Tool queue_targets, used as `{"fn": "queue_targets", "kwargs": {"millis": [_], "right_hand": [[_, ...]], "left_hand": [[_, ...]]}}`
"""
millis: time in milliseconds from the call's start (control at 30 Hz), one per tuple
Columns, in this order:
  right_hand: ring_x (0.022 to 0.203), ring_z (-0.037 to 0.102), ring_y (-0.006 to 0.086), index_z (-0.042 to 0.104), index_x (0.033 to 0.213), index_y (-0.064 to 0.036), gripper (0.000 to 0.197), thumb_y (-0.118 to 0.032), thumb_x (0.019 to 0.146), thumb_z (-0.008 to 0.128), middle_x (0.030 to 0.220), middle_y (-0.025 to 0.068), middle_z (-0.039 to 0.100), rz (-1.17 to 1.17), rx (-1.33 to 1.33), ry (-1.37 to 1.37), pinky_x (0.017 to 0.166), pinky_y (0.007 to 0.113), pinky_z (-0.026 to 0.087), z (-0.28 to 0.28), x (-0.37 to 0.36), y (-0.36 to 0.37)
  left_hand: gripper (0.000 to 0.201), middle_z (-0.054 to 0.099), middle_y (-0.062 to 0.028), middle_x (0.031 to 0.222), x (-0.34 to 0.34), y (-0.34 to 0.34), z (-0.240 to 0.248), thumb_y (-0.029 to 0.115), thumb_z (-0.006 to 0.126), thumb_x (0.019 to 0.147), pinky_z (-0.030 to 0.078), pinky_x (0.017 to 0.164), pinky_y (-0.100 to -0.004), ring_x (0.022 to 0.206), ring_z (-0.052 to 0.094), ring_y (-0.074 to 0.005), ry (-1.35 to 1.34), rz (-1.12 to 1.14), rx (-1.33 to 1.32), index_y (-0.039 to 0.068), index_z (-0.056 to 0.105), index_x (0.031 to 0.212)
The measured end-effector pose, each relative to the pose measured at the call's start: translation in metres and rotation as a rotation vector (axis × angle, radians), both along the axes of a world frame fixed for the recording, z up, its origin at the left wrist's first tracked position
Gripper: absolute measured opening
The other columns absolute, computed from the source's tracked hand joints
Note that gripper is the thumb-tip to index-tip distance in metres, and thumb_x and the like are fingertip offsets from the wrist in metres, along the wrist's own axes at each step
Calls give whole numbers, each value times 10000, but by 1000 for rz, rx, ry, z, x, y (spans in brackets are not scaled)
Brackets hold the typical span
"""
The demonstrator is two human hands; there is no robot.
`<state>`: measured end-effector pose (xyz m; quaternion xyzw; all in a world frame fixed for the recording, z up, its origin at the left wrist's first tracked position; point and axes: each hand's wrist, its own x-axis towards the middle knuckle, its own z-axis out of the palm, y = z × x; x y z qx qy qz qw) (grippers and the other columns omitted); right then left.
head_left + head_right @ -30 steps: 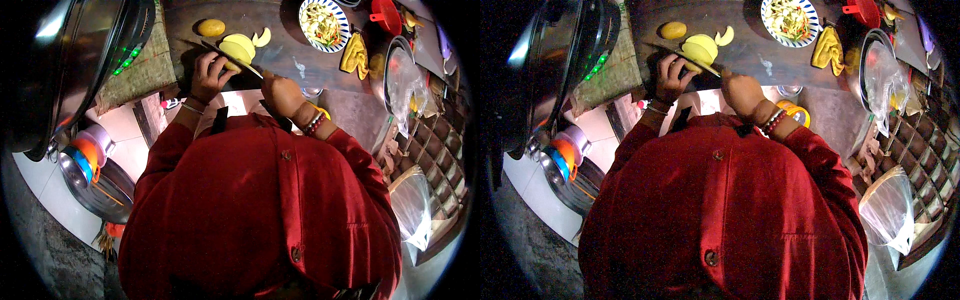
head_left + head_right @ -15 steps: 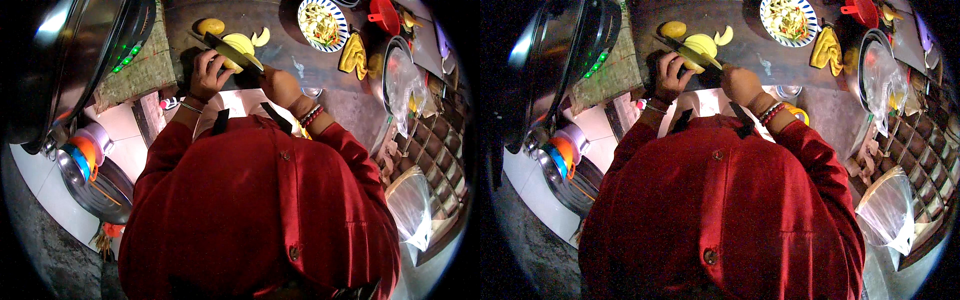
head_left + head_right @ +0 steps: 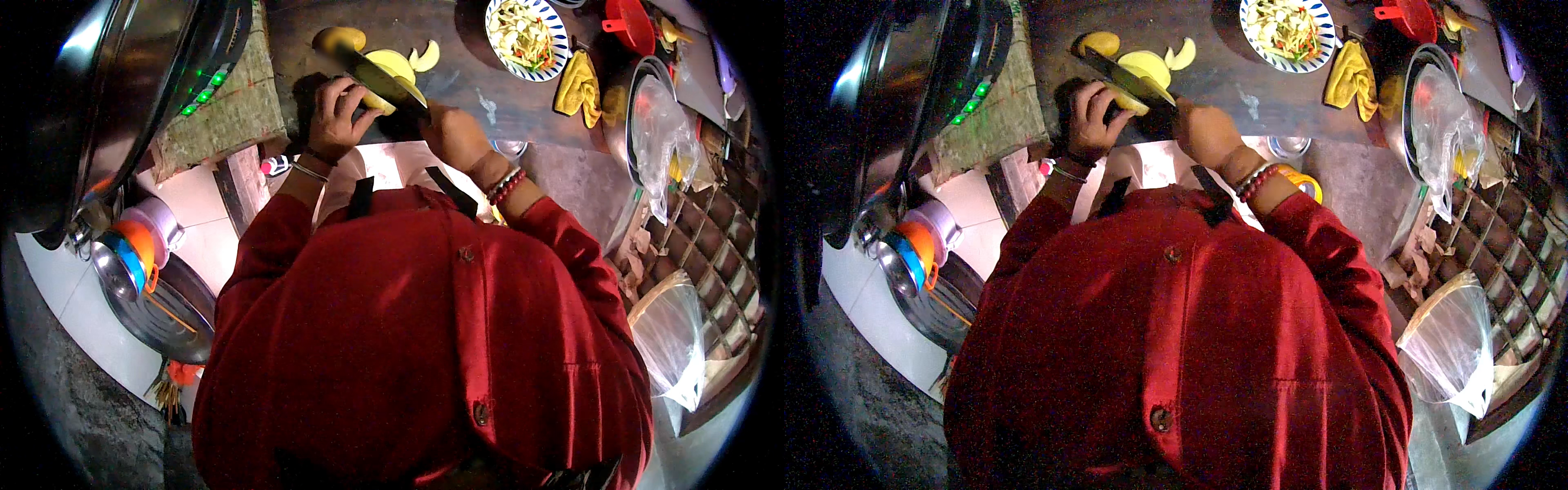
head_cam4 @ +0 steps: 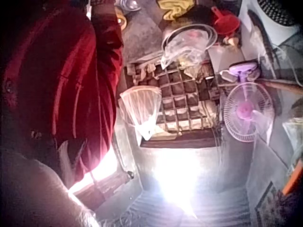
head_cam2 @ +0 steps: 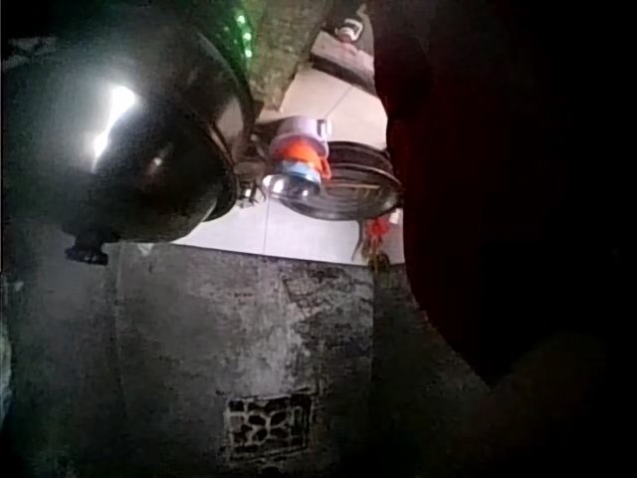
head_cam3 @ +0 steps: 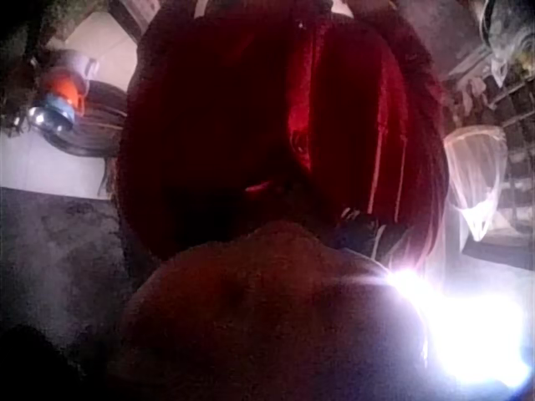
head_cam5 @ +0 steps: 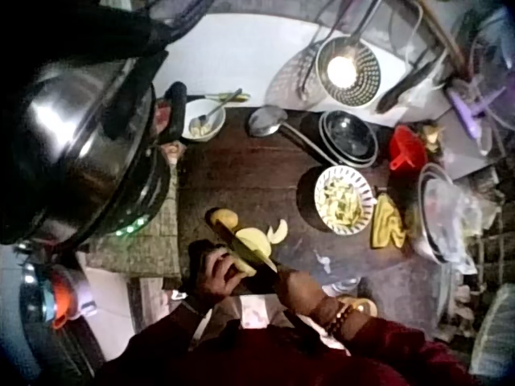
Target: The person chops garlic on a wooden board with a large knife and then begins to slice a potato.
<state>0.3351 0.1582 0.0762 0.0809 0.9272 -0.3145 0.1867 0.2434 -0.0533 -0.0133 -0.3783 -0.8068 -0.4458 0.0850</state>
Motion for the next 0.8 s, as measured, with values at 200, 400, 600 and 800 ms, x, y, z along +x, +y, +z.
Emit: {"fn": "queue_targets", "kwargs": {"millis": [200, 400, 600, 800], "right_hand": [[753, 654, 457, 548, 1022, -40, 180, -134, 868, 555, 816, 245, 672, 81, 101, 15, 653, 545, 513, -8, 0, 2], [764, 655, 458, 547, 1053, -39, 203, -143, 878, 555, 826, 249, 673, 105, 102, -3, 659, 548, 513, -1, 9, 8], [775, 622, 478, 582, 999, -34, 162, -168, 909, 599, 825, 274, 644, 25, 2, 32, 654, 522, 498, 8, 7, 5], [751, 623, 467, 563, 968, -27, 152, -162, 912, 603, 778, 265, 635, 15, 70, 89, 640, 520, 496, 38, 4, -4]], "left_hand": [[475, 518, -139, 1192, -3, -1, 2, 178, 834, 758, 496, 872, -424, 1044, 542, -338, 45, 7, -12, 55, 603, 1154], [473, 517, -137, 1189, -3, -1, 1, 186, 832, 764, 493, 877, -428, 1047, 542, -344, 24, 5, -2, 57, 601, 1157], [478, 517, -128, 1186, -3, 0, 1, 181, 826, 770, 485, 885, -440, 1048, 542, -342, 14, 2, 11, 62, 592, 1169], [471, 508, -132, 1199, -1, 0, -2, 197, 822, 775, 475, 903, -454, 1078, 528, -351, 16, -3, -8, 66, 594, 1166]]}}
